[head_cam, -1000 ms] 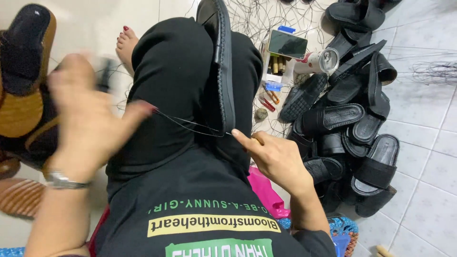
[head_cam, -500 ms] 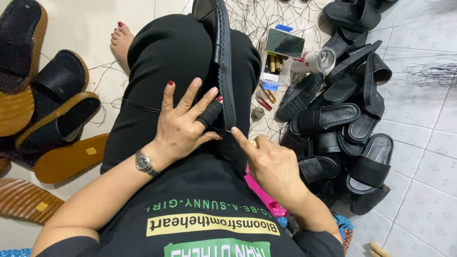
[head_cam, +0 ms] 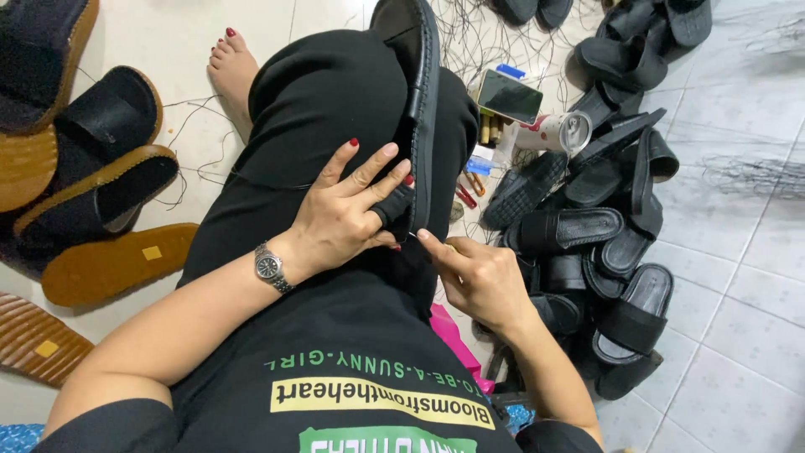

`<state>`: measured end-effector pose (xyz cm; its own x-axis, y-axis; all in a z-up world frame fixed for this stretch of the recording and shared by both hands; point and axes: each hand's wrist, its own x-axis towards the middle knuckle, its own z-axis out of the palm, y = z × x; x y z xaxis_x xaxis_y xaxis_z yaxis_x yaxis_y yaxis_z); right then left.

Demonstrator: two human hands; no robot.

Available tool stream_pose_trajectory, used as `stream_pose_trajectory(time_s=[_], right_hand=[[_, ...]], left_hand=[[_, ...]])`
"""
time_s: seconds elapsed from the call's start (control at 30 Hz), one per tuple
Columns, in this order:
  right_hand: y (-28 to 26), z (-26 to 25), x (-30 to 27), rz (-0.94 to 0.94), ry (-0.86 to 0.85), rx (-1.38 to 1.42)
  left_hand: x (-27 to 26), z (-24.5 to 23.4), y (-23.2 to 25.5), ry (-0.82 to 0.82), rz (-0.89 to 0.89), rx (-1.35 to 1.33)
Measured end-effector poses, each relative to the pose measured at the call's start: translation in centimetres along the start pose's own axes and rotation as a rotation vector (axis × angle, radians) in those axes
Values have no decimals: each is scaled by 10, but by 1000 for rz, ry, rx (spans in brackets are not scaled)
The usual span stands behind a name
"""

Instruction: The person is hand-sewing a strap onto a black sandal using a needle and thread.

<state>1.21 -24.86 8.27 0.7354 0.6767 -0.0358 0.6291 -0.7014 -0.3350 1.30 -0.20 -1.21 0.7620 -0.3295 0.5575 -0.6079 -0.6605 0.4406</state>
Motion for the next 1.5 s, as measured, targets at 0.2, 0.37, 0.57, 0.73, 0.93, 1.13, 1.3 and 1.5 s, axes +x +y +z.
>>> stream_pose_trajectory(time_s=[0.2, 0.37, 0.57, 0.73, 0.93, 1.13, 1.3, 1.5], right_hand=[[16, 9, 0, -14, 13, 286], [5, -12, -4, -12, -80, 74], [15, -3, 9, -185, -61, 20], [1, -9, 22, -215, -76, -110], [-19, -7, 27, -178, -104, -171], [-46, -4, 5, -50, -49, -228], [-38, 17, -2, 49, -40, -224], [-29, 8, -5, 3, -68, -90]], left_hand=[[3, -9, -1, -1, 10, -9], [4, -16, 5, -28, 0, -18], [6, -14, -2, 5, 43, -61], [11, -19, -8, 12, 77, -40], [7, -20, -9, 55, 99, 33], [-35, -56, 15, 84, 24, -36], [-10, -93, 26, -165, -427, -737], [-14, -68, 36, -404, -1002, -1317]])
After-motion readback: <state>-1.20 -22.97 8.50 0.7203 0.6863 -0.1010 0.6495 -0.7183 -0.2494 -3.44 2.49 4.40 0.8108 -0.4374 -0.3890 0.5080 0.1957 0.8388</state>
